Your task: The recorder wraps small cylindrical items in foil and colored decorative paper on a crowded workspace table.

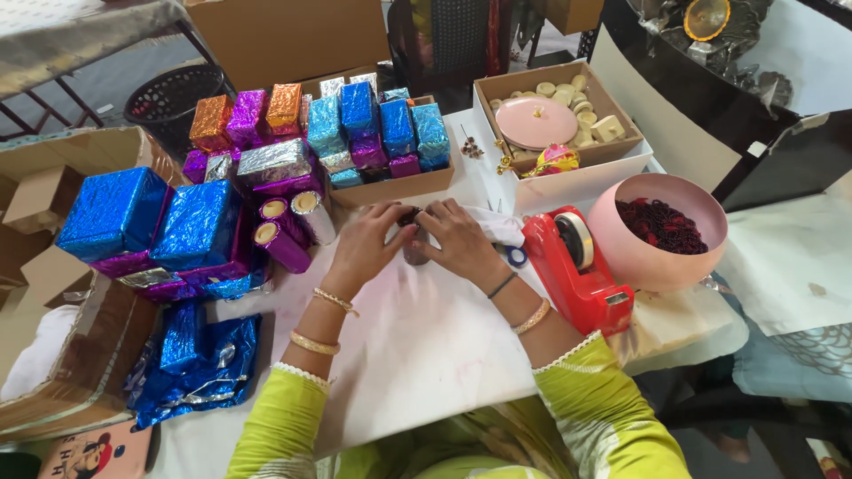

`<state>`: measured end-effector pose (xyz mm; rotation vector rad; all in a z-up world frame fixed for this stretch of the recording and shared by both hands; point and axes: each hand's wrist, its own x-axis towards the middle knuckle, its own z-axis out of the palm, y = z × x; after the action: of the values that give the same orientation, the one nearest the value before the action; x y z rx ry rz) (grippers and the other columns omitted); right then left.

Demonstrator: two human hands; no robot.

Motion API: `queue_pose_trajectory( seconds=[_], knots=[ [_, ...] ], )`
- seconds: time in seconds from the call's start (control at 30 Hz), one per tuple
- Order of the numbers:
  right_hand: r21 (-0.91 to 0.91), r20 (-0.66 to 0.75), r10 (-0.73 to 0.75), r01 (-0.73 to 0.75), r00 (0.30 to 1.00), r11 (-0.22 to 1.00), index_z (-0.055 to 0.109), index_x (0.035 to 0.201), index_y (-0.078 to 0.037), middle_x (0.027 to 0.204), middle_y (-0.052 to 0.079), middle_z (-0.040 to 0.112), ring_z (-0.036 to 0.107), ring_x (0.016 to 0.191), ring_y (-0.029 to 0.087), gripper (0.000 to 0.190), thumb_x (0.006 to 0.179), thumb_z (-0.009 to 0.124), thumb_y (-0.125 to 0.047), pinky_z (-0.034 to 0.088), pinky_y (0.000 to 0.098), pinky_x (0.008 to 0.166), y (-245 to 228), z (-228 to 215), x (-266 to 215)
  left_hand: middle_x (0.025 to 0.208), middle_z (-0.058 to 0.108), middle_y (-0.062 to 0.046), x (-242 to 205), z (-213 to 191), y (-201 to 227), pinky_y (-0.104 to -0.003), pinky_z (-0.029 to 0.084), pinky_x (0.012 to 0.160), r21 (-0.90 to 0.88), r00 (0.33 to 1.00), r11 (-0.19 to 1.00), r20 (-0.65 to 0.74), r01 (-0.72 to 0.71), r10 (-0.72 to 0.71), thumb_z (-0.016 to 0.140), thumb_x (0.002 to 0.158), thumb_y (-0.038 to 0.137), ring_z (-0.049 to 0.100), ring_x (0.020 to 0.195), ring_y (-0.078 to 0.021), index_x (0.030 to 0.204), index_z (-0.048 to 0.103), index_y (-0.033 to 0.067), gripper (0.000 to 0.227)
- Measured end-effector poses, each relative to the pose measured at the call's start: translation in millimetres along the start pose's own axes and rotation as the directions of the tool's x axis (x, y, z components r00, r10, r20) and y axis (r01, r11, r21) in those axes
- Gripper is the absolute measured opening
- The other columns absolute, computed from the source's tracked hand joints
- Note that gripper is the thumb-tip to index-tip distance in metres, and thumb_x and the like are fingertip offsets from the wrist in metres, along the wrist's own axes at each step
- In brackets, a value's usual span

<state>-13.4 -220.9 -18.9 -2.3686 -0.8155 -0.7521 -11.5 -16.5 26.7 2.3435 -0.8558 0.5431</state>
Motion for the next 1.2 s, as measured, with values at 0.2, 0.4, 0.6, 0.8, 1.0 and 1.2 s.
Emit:
queue_pose_trajectory(
  seconds=[0.2,0.4,0.6,0.8,1.0,1.2],
  knots=[
    [-0.055,-0.005,0.004,-0.004,1.000,0.998,0.063,0.117,-0.006,0.112,0.010,0.059,0.055,0.112,0.031,0.040,0.087,0.072,-0.031,0.049,0.0470,0.092,3.1,0.2,-0.5,0.130,0.067,-0.010,-6.0,13.7,0.7,-0.044,0.055,0.082,0.294,0.995,0.951,0.032,-0.098,0.093,0.064,0.097,0.033,0.063,0.112,-0.0330,0.113,0.069,0.0074,0.030],
    [0.016,0.004,0.008,-0.008,1.000,1.000,0.062,0.122,-0.009,0.114,0.010,0.059,0.056,0.114,0.031,0.042,0.086,0.072,-0.029,0.049,0.0468,0.097,2.1,-2.0,0.1,0.133,0.065,-0.011,-8.5,13.6,3.9,-0.045,0.055,0.079,0.370,0.996,0.926,0.074,-0.070,0.046,0.064,0.096,0.035,0.064,0.109,-0.0337,0.109,0.069,0.0063,0.032],
    [0.154,-0.051,0.035,-0.027,0.998,0.988,0.058,0.131,-0.011,0.122,0.012,0.058,0.055,0.117,0.036,0.053,0.085,0.074,-0.032,0.048,0.0477,0.101,3.0,-7.7,2.2,0.135,0.064,-0.013,-16.0,10.5,7.6,-0.045,0.055,0.083,0.313,0.998,0.949,0.051,-0.047,0.033,0.064,0.095,0.037,0.063,0.106,-0.0344,0.114,0.070,0.0069,0.036],
    [0.225,-0.027,0.051,-0.044,0.998,0.973,0.056,0.130,-0.011,0.127,0.013,0.058,0.053,0.122,0.037,0.053,0.087,0.074,-0.035,0.047,0.0482,0.103,9.9,-2.1,0.6,0.126,0.069,-0.011,-24.6,18.8,-0.9,-0.046,0.055,0.088,0.110,0.987,0.982,0.016,0.156,-0.159,0.065,0.098,0.040,0.066,0.113,-0.0330,0.129,0.058,0.0090,0.045],
    [0.312,0.022,0.071,-0.074,0.997,0.947,0.056,0.131,-0.010,0.130,0.013,0.058,0.056,0.123,0.035,0.050,0.091,0.073,-0.033,0.048,0.0468,0.104,14.6,5.3,-0.1,0.130,0.066,-0.016,-23.2,16.9,7.7,-0.047,0.054,0.089,-0.054,0.983,0.984,-0.052,0.171,-0.173,0.071,0.092,0.038,0.065,0.117,-0.0344,0.143,0.046,0.0075,0.064],
    [0.339,0.004,0.058,-0.056,0.998,0.939,0.055,0.130,-0.010,0.130,0.013,0.058,0.056,0.123,0.034,0.048,0.090,0.073,-0.029,0.049,0.0450,0.103,13.6,2.5,-0.4,0.132,0.067,-0.007,-22.8,19.5,7.5,-0.043,0.055,0.088,0.127,0.981,0.973,0.013,0.192,-0.195,0.068,0.095,0.040,0.066,0.116,-0.0306,0.137,0.057,0.0128,0.051]
  ],
)
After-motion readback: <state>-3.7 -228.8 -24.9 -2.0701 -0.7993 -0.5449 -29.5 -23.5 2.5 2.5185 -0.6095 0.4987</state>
